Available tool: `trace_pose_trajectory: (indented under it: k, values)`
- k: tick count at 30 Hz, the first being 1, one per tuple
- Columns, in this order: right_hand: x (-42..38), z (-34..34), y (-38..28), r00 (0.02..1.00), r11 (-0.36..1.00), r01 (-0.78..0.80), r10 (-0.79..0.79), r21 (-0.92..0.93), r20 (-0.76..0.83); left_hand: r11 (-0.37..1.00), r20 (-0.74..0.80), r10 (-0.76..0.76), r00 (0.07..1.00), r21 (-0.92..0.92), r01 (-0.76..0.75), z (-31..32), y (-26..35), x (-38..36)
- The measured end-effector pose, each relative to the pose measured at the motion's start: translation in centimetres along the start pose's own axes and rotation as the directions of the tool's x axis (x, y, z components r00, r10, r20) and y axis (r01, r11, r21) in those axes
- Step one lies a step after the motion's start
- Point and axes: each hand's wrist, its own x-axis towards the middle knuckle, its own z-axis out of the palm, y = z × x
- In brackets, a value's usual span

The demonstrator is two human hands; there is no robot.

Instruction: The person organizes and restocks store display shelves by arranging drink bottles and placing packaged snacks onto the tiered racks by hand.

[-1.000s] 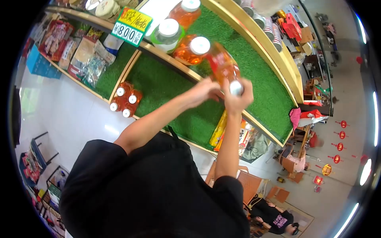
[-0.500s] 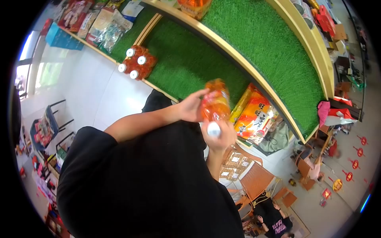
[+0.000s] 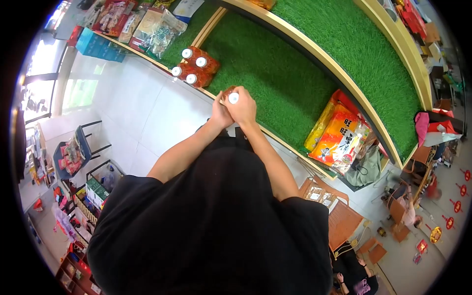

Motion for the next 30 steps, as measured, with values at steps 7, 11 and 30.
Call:
trace_pose_trajectory:
  k: [7, 11, 30]
  values:
    - [2.9, 9.2, -1.0, 0.971, 0.966, -0.014, 0.074, -0.258, 0.225, 0.996, 0.041, 0.069, 0.997, -0.066, -0.066, -6.4, 7.3, 2.8]
    - [1.7, 12.3, -2.4, 0.954, 0.957, -0.042, 0.124, -0.288, 0.273, 0.980, 0.029, 0.159, 0.987, -0.130, -0.154, -8.2, 8.4, 3.0]
    - [3.2, 6.0, 0.8, 0.993, 0.964, -0.112, 0.099, 0.241, 0.066, 0.958, 0.003, -0.262, 0.965, -0.115, 0.261, -4.5, 11.3, -5.1]
